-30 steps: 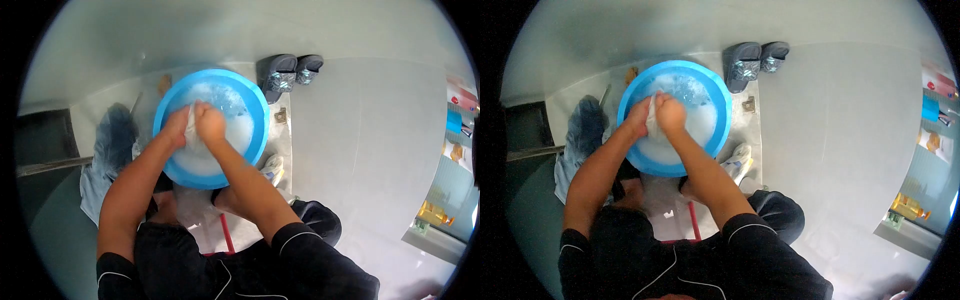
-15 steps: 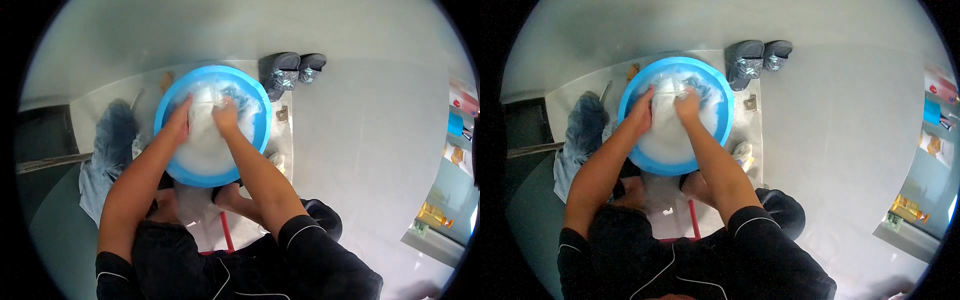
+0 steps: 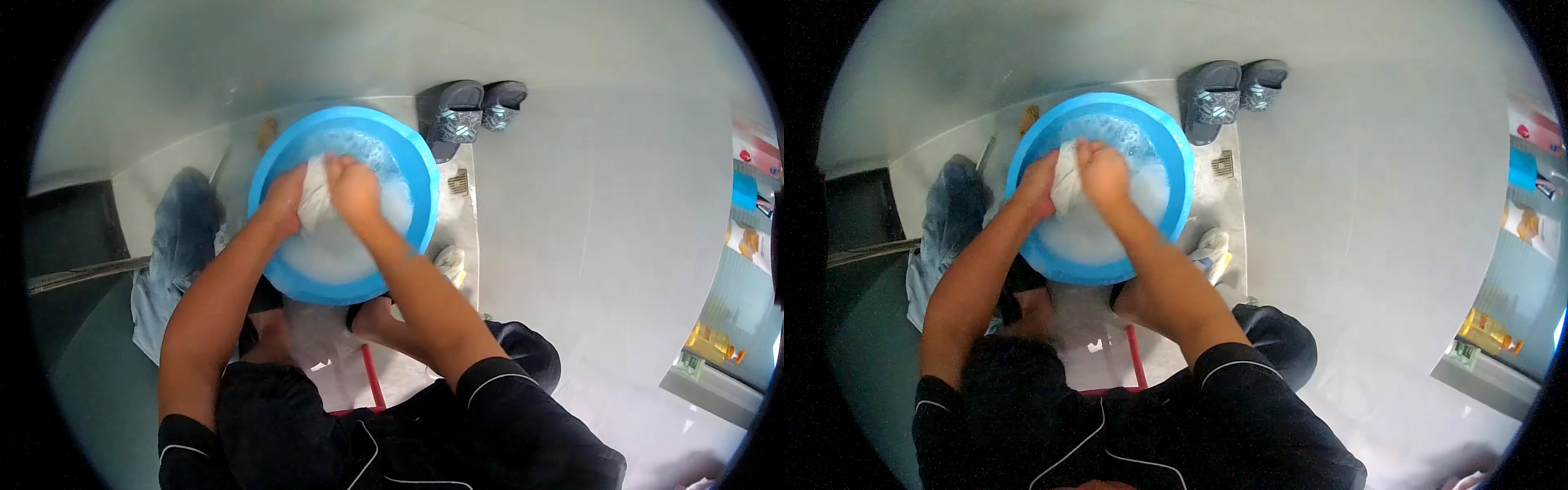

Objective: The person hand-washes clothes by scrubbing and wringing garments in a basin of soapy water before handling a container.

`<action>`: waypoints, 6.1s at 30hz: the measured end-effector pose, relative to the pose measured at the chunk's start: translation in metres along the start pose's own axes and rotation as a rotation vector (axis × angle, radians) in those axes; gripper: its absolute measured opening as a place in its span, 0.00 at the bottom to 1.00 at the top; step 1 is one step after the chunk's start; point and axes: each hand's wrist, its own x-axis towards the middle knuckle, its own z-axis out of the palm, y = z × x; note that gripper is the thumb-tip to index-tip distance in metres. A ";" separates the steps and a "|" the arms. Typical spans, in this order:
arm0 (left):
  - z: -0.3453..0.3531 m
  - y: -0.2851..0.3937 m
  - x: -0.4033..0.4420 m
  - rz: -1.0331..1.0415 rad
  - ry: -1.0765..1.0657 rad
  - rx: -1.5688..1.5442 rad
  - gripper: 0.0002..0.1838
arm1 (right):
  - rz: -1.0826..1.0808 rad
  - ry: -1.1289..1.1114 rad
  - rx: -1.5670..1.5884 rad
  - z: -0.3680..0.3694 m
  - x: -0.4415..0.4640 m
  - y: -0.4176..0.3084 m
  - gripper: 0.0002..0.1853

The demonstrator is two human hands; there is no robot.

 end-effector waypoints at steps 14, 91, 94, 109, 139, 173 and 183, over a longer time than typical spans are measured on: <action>0.045 0.057 -0.037 0.609 0.009 1.654 0.34 | 0.237 -0.545 0.760 -0.212 0.006 0.046 0.34; 0.036 0.032 -0.017 0.715 -0.125 1.685 0.30 | -0.423 -0.520 0.976 -0.286 -0.021 -0.007 0.41; 0.037 0.048 -0.026 0.478 -0.369 1.198 0.27 | -0.358 -0.466 1.061 -0.281 -0.019 -0.003 0.37; 0.081 0.030 -0.069 0.601 -0.233 1.223 0.16 | -0.307 -0.372 0.121 -0.223 -0.025 0.001 0.31; 0.118 0.066 -0.134 1.224 -0.017 1.902 0.14 | -0.440 -0.498 0.004 -0.184 -0.021 0.055 0.24; -0.035 0.019 0.051 -0.064 0.131 0.483 0.24 | -0.070 -0.554 0.275 -0.027 0.029 0.140 0.25; -0.045 0.015 0.059 -0.118 -0.370 0.155 0.29 | -0.402 -0.313 0.132 -0.053 -0.066 -0.009 0.19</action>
